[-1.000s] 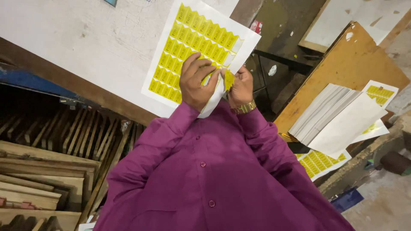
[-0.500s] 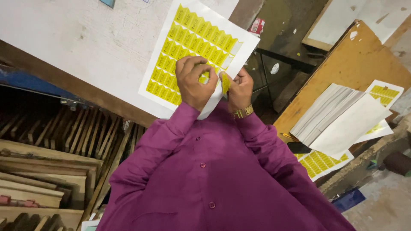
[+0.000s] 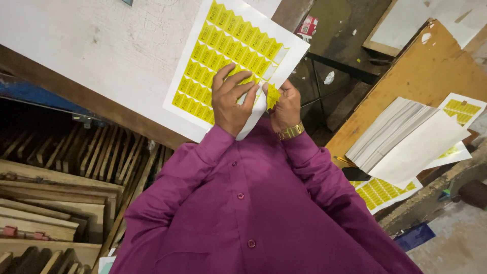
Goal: The recorder is peeling small yellow price labels from a backing sheet and carefully adhering them to a grid template on a work surface.
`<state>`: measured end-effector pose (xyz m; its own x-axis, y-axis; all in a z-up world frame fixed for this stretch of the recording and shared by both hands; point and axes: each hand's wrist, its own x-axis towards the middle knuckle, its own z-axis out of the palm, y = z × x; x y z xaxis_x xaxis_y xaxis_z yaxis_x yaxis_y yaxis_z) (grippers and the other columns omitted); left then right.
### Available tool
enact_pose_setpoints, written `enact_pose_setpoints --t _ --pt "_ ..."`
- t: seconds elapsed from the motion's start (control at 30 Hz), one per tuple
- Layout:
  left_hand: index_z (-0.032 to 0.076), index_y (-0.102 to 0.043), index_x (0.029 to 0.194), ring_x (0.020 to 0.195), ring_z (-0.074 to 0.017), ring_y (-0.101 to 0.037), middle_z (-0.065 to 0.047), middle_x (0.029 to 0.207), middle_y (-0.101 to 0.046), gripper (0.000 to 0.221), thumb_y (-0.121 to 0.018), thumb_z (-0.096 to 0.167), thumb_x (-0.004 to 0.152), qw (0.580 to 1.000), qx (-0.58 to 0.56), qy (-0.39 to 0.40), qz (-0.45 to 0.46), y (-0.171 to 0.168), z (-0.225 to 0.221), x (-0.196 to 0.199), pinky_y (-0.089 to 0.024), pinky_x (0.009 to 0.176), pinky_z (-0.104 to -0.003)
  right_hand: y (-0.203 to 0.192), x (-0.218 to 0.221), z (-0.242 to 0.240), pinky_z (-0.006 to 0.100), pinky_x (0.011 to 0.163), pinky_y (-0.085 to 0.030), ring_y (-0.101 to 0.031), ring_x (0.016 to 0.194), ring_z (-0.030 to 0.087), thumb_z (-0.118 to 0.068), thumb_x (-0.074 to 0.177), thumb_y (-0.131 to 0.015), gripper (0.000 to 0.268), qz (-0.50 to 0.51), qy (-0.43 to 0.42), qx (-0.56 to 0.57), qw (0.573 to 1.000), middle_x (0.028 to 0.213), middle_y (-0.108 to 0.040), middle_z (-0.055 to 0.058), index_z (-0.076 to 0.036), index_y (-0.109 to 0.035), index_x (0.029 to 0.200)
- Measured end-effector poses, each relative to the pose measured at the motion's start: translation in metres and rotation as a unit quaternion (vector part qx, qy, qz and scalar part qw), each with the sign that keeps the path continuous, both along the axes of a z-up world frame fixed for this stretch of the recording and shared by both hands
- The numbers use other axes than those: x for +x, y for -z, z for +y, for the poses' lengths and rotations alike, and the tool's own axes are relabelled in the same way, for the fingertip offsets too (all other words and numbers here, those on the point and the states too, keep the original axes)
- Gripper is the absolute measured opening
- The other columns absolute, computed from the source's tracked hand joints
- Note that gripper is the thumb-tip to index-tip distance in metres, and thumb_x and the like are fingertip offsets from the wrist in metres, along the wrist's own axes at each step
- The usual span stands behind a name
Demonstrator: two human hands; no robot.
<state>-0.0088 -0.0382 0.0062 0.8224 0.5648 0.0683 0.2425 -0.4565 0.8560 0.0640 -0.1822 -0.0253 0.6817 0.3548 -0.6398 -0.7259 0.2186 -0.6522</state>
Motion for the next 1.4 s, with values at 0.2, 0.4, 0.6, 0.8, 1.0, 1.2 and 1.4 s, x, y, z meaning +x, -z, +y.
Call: enact_pose_setpoints --t 0.2,0.4,0.6,0.8,1.0,1.2,1.4 --pt "0.01 -0.08 0.091 0.124 -0.0319 -0.055 -0.005 0.114 -0.072 0.009 -0.083 0.01 0.082 0.998 -0.032 -0.032 0.031 -0.01 0.002 0.009 -0.044 0.109 -0.043 0.001 0.0 -0.001 0.032 0.094 -0.059 -0.072 0.107 0.021 0.003 0.098 -0.069 0.036 -0.016 -0.023 -0.001 1.0 0.125 -0.072 0.017 0.008 -0.06 0.132" --pt "0.013 -0.08 0.092 0.123 -0.0298 -0.055 -0.002 0.114 -0.072 0.008 -0.083 0.013 0.084 0.998 -0.026 -0.041 0.038 -0.004 0.0 0.009 -0.044 0.108 -0.042 0.011 -0.004 0.0 0.031 0.088 -0.06 -0.074 0.102 0.02 0.006 0.095 -0.068 0.039 -0.061 -0.004 -0.058 0.996 0.121 -0.073 0.018 0.007 -0.059 0.132" --pt "0.016 -0.079 0.087 0.12 -0.026 -0.055 0.002 0.114 -0.07 0.008 -0.083 0.016 0.08 0.996 0.002 -0.052 0.067 -0.01 0.0 0.012 -0.037 0.104 -0.045 0.003 -0.001 0.002 0.029 0.082 -0.061 -0.074 0.097 0.019 0.008 0.095 -0.066 0.038 -0.069 -0.039 -0.06 0.995 0.117 -0.074 0.018 0.007 -0.058 0.132" --pt "0.015 -0.074 0.084 0.112 -0.0261 -0.055 0.003 0.107 -0.067 0.011 -0.081 0.015 0.076 0.994 0.083 -0.032 0.061 -0.013 0.003 0.017 -0.037 0.096 -0.046 0.014 -0.006 -0.005 0.029 0.083 -0.061 -0.074 0.097 0.019 0.009 0.096 -0.068 0.032 -0.116 -0.069 -0.093 0.987 0.115 -0.075 0.019 0.008 -0.059 0.126" --pt "0.01 -0.067 0.087 0.101 -0.0273 -0.058 -0.004 0.102 -0.061 0.016 -0.079 0.005 0.078 0.998 0.051 -0.034 0.024 -0.003 0.002 0.018 -0.046 0.089 -0.041 0.008 -0.005 -0.002 0.029 0.089 -0.061 -0.074 0.103 0.018 0.009 0.098 -0.066 0.029 -0.167 -0.092 -0.098 0.977 0.119 -0.074 0.015 0.008 -0.059 0.126" --pt "0.007 -0.068 0.093 0.098 -0.0284 -0.06 -0.007 0.101 -0.064 0.016 -0.078 0.002 0.081 0.999 0.012 -0.035 0.018 -0.004 0.009 0.01 -0.05 0.088 -0.04 0.013 -0.007 -0.001 0.028 0.083 -0.061 -0.075 0.097 0.017 0.008 0.096 -0.068 0.031 -0.166 -0.065 -0.111 0.978 0.114 -0.075 0.014 0.008 -0.059 0.126" --pt "0.007 -0.075 0.103 0.101 -0.0285 -0.064 -0.006 0.106 -0.068 0.017 -0.078 0.003 0.088 1.0 -0.023 -0.006 -0.008 -0.009 0.016 0.004 -0.053 0.09 -0.039 0.006 -0.006 0.004 0.027 0.079 -0.061 -0.074 0.092 0.016 0.006 0.097 -0.066 0.033 -0.117 -0.031 -0.065 0.991 0.113 -0.075 0.014 0.006 -0.057 0.129"
